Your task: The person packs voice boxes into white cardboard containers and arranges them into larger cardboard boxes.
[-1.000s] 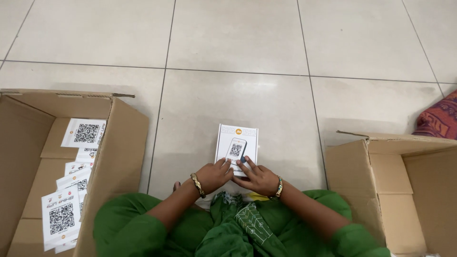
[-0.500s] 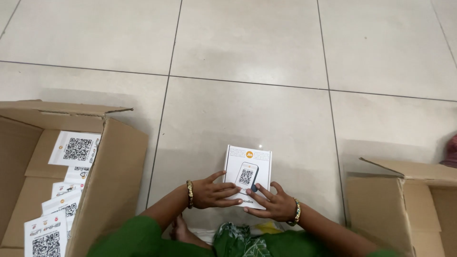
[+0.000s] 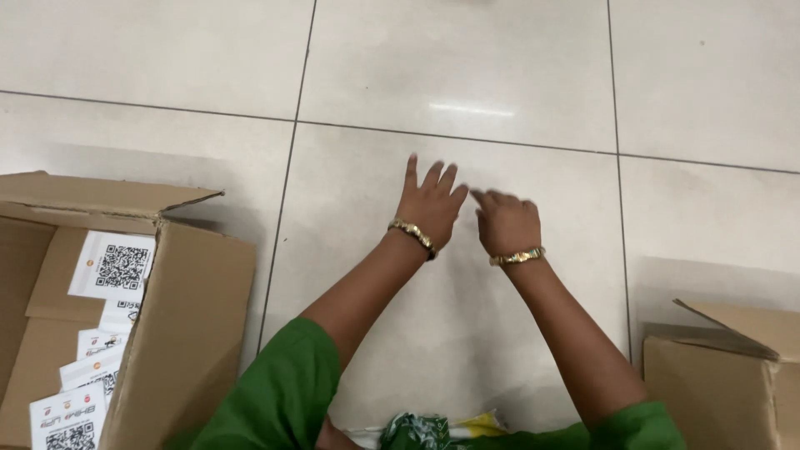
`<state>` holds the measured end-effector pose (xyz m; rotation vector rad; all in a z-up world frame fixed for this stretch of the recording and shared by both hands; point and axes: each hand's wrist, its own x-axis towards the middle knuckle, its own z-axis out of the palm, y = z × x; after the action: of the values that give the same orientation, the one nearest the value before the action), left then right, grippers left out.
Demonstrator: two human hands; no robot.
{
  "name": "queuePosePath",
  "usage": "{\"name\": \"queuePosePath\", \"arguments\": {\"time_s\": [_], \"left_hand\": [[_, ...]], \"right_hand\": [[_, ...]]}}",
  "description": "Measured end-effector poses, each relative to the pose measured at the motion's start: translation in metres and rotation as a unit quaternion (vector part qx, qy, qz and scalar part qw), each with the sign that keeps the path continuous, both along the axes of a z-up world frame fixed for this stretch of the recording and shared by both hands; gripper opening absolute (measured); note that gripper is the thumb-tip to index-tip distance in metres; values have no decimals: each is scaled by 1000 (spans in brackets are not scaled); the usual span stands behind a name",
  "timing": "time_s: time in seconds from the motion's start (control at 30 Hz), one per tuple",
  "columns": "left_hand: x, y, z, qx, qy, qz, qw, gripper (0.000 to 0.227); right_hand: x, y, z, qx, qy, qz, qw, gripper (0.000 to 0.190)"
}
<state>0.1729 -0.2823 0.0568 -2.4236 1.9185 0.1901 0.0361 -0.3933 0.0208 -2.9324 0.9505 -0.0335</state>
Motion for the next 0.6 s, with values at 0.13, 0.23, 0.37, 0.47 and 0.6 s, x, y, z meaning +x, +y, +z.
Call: {"name": "queuePosePath", "arguments": {"time_s": [0.13,0.23,0.37,0.47,0.6], "left_hand": [[-23,77,-31,93,79,40,992,57],[-38,137,-19,218,107,73,967,59],[-77,205,11,291,164,110,936,69],[-119,239,34,238,186,125,945,76],[-184,258,26,170,187,111,961,81]], "right_hand": [[-82,39,-37,91,99,9,991,44],[-133,65,-31,76,128,65,987,44],[-165,108,11,114,236,59,963,56],[-170,150,30,139,301,36,943,63],[-190,213,40,187,245,34,951,67]]}}
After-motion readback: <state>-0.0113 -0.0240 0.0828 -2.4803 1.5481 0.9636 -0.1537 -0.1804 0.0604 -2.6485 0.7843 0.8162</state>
